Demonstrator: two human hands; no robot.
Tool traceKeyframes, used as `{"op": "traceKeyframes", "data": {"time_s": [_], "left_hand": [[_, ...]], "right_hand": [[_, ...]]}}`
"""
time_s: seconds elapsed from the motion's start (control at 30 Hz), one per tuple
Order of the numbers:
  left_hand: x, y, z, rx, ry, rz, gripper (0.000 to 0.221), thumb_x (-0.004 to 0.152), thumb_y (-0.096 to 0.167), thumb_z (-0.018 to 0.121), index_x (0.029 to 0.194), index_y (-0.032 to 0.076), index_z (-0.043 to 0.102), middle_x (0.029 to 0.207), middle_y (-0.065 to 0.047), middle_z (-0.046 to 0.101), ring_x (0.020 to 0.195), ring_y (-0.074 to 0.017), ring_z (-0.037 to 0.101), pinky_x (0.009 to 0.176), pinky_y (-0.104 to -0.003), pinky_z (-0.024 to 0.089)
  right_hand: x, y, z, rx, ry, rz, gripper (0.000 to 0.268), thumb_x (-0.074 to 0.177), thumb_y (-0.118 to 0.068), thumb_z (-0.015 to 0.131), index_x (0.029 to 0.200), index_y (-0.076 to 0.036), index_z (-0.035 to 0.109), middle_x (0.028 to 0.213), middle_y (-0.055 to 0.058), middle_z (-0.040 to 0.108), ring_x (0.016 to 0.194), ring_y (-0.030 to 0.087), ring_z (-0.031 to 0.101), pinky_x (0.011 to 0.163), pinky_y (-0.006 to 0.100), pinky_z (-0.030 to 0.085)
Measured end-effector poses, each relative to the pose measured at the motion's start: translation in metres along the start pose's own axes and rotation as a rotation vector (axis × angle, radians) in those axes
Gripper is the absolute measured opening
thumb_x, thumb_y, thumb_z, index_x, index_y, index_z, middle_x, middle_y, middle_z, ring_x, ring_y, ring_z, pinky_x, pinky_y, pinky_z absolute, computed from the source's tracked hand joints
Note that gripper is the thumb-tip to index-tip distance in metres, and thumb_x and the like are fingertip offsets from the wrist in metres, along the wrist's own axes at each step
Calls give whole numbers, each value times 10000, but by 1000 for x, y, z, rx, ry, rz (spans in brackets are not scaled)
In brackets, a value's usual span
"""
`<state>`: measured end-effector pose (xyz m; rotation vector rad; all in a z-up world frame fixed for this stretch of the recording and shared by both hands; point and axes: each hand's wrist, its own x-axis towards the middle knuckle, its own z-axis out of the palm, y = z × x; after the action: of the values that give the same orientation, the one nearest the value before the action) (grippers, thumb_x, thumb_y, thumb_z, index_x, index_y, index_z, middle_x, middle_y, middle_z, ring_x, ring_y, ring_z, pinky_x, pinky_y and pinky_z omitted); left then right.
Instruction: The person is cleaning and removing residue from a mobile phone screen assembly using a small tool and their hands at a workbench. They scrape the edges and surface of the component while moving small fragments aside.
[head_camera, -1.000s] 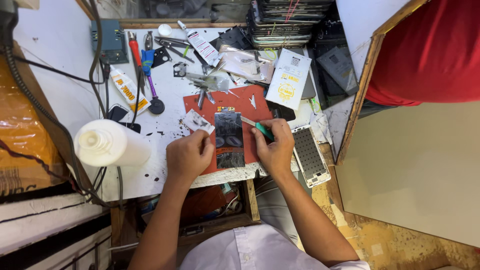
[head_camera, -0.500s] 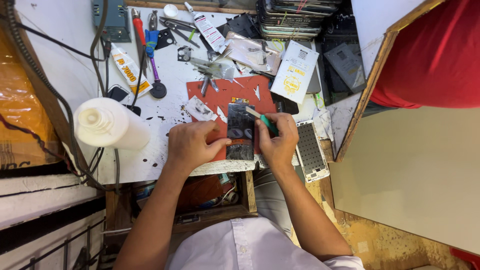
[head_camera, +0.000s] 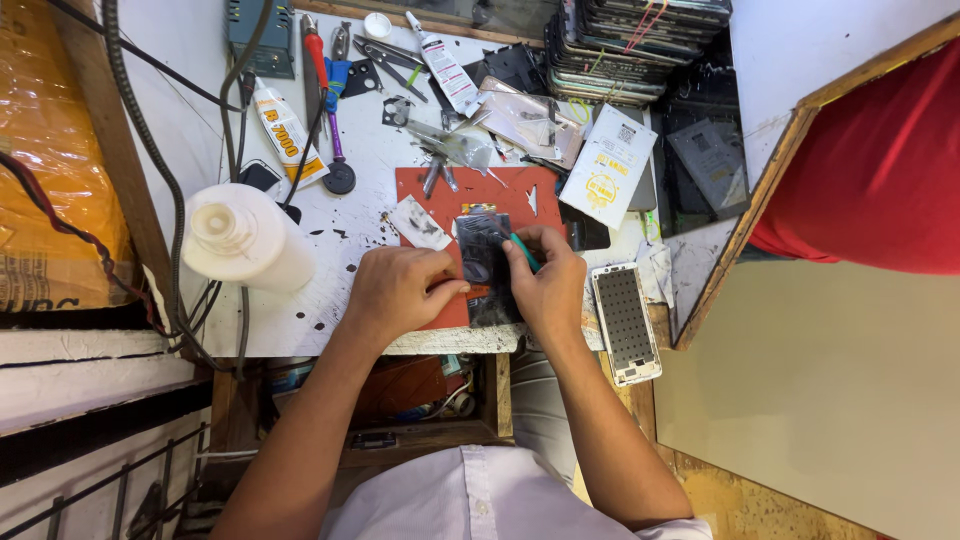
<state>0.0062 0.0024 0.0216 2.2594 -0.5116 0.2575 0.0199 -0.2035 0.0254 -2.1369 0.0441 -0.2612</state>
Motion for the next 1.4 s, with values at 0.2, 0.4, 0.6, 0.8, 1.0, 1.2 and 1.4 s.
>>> {"op": "traceKeyframes", "data": {"time_s": [0.2, 0.4, 0.6, 0.8, 1.0, 1.2, 1.4], "left_hand": [[0, -2, 2, -6, 0, 1, 256, 774, 309, 838, 755, 104, 686, 696, -41, 727, 610, -253, 696, 557, -389, 514], [-2, -9, 8, -53, 82, -26, 199, 821, 309, 817, 861, 119, 773, 740, -60, 739, 639, -259, 707, 579, -369, 534], [-3, -12, 13, 14, 109, 34, 204, 847, 298, 800, 972, 137, 809, 783, -63, 743, 660, -268, 702, 599, -378, 542], [-2, -12, 13, 49, 98, 17, 201, 833, 306, 806, 957, 148, 817, 748, -56, 727, 642, -269, 687, 594, -384, 535], [-2, -12, 14, 29, 93, 10, 194, 827, 296, 808, 955, 152, 821, 751, -50, 727, 642, -263, 685, 598, -378, 537], [-2, -13, 14, 51, 75, 0, 196, 804, 298, 823, 936, 153, 826, 736, -52, 728, 626, -264, 684, 573, -389, 523], [-3, -12, 13, 23, 97, 30, 195, 836, 290, 812, 955, 136, 817, 766, -56, 728, 646, -264, 684, 597, -378, 531]], "right_hand": [[11, 5, 0, 39, -122, -85, 169, 899, -107, 767, 995, 24, 719, 893, 106, 786, 820, 127, 746, 745, 275, 575], [0, -8, -8, -127, -62, -220, 143, 854, -93, 788, 948, -5, 727, 968, 115, 670, 838, 211, 699, 733, 327, 562], [-2, -17, -3, -348, -90, -386, 113, 817, -147, 803, 869, -58, 755, 853, 123, 675, 849, 358, 651, 744, 455, 502], [0, -23, 7, -397, -122, -313, 112, 835, -164, 790, 830, -59, 752, 825, 126, 675, 835, 361, 652, 717, 479, 494], [1, -28, 14, -441, -108, -286, 127, 844, -158, 776, 792, -50, 736, 808, 132, 659, 834, 370, 649, 693, 497, 490], [-1, -26, 8, -467, -167, -298, 135, 826, -155, 766, 774, -42, 712, 812, 134, 655, 824, 367, 653, 695, 495, 502], [11, -22, 12, -478, -124, -310, 162, 844, -158, 774, 768, -35, 701, 818, 141, 665, 832, 380, 647, 706, 503, 497]]}}
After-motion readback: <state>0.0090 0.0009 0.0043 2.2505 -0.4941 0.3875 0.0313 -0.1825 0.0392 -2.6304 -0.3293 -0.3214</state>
